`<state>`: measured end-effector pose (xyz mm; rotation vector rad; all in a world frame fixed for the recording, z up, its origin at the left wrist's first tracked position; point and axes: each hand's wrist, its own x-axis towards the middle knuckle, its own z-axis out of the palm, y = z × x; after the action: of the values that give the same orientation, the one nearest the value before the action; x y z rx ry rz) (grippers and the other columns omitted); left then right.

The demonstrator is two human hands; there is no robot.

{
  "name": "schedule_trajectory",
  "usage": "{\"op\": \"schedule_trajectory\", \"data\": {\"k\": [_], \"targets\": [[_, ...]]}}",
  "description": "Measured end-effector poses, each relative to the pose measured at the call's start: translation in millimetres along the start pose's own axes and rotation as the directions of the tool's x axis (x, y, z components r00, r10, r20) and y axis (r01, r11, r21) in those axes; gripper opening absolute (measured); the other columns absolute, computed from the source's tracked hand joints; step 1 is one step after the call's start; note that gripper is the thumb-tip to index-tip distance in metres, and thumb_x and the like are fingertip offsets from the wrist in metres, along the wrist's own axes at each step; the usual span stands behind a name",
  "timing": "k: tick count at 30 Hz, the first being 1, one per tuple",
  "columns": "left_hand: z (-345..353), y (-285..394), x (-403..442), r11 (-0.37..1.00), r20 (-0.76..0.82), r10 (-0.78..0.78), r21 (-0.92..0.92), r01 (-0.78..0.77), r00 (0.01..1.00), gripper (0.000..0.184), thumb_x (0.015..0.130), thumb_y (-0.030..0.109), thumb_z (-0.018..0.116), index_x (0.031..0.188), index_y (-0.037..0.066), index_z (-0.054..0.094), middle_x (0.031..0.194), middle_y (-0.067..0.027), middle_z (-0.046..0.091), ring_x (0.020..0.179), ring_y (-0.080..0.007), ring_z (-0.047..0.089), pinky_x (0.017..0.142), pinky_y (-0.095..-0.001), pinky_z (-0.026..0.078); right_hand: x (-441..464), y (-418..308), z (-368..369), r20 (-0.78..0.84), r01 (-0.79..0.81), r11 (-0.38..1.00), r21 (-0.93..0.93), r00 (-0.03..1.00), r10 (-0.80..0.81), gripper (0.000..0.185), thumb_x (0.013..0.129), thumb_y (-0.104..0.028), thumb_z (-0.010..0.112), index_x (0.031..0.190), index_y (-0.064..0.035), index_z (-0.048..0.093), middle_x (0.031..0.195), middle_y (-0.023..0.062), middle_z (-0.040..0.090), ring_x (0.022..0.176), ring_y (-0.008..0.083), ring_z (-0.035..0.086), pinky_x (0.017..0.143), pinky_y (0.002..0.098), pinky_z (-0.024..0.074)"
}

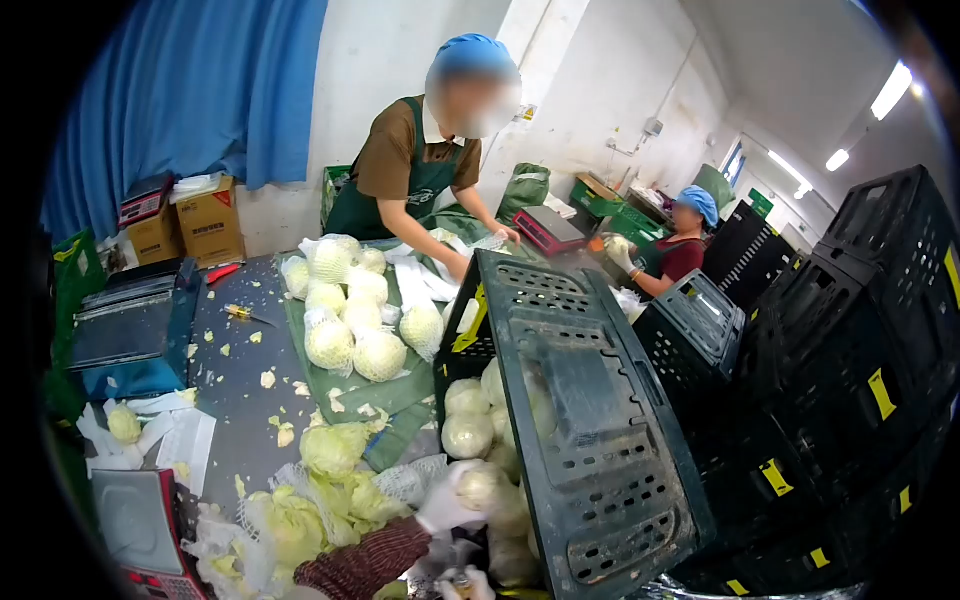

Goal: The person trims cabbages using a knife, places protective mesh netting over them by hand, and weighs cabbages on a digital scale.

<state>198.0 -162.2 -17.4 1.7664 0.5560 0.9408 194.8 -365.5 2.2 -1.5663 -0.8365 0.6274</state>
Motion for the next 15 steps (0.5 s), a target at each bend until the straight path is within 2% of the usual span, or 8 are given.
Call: {"op": "schedule_trajectory", "data": {"k": [1,4,6,9,10,11,12,15], "targets": [[4,-29,-18,0.974,-0.104,0.014,-0.224,-0.037,0.994,0.074,0.061,0.026,0.082,0.123,0.006,0.048,0.116,-0.0142,0.057,0.107,-0.0280,0.057,0.092,-0.0358,0.047,0,12,-5,-0.050,0.017,0.999,-0.040,0.999,-0.019,0.022,0.091,-0.008,0.056,0.113,-0.0077,0.050,0.082,0.0027,0.060,0.065,0.0075,0.055,0.053,0.0181,0.0427],[-52,-13,-63,0.966,-0.239,-0.133,-0.249,0.072,0.962,0.064,0.068,0.019,0.077,0.124,0.005,0.048,0.115,-0.0117,0.058,0.105,-0.0248,0.058,0.090,-0.0359,0.048,17,-10,0,-0.187,-0.044,0.984,0.172,0.979,0.076,0.039,0.089,-0.011,0.058,0.125,-0.0016,0.046,0.103,0.0080,0.058,0.084,0.0148,0.055,0.073,0.0254,0.0449],[-83,-16,-100,0.524,-0.115,-0.525,-0.825,0.213,0.843,0.052,0.077,0.011,0.068,0.124,0.003,0.048,0.115,-0.0100,0.059,0.104,-0.0220,0.059,0.089,-0.0367,0.049,41,3,-3,-0.204,0.089,0.996,0.001,0.975,-0.087,0.046,0.088,-0.009,0.056,0.129,0.0016,0.040,0.117,0.0074,0.051,0.103,0.0150,0.050,0.090,0.0267,0.0394],[-125,-12,-159,0.352,-0.209,-0.627,-0.935,0.034,0.751,0.046,0.081,0.008,0.061,0.125,0.003,0.048,0.116,-0.0090,0.060,0.103,-0.0199,0.059,0.089,-0.0375,0.049,63,26,1,-0.142,0.250,0.954,-0.167,0.951,-0.275,0.051,0.091,-0.009,0.050,0.137,0.0015,0.032,0.120,0.0097,0.049,0.106,0.0199,0.048,0.092,0.0301,0.0380],[-137,-5,-180,0.429,-0.271,-0.629,-0.903,0.035,0.729,0.043,0.085,0.018,0.060,0.124,0.005,0.050,0.116,-0.0087,0.060,0.105,-0.0194,0.058,0.092,-0.0371,0.047,71,60,-9,-0.129,0.074,0.967,-0.244,0.986,-0.108,0.050,0.091,-0.010,0.050,0.137,0.0014,0.033,0.118,0.0109,0.050,0.104,0.0193,0.049,0.091,0.0313,0.0387],[-148,7,-200,0.468,-0.360,-0.631,-0.883,-0.033,0.687,0.043,0.085,0.018,0.060,0.124,0.005,0.050,0.116,-0.0087,0.060,0.105,-0.0194,0.058,0.092,-0.0371,0.047,75,69,7,-0.177,0.233,0.963,-0.133,0.951,-0.255,0.051,0.090,-0.011,0.051,0.136,0.0012,0.034,0.116,0.0123,0.053,0.101,0.0204,0.051,0.090,0.0340,0.0409],[-158,23,-218,0.500,-0.339,-0.682,-0.863,0.074,0.648,0.042,0.086,0.023,0.059,0.123,0.006,0.052,0.116,-0.0075,0.059,0.107,-0.0182,0.057,0.093,-0.0362,0.045,58,0,28,-0.119,0.166,0.880,-0.444,0.963,-0.242,0.051,0.090,-0.011,0.052,0.137,-0.0006,0.034,0.117,0.0146,0.055,0.101,0.0225,0.053,0.090,0.0356,0.0420],[-176,15,-301,0.556,-0.412,-0.715,-0.825,0.101,0.565,0.046,0.088,0.040,0.057,0.122,0.010,0.055,0.120,-0.0029,0.057,0.111,-0.0139,0.052,0.096,-0.0332,0.041,67,45,61,0.189,0.544,0.817,-0.190,0.837,-0.513,0.048,0.093,-0.017,0.056,0.134,0.0004,0.039,0.107,0.0177,0.060,0.078,0.0252,0.060,0.072,0.0326,0.0524]]}}
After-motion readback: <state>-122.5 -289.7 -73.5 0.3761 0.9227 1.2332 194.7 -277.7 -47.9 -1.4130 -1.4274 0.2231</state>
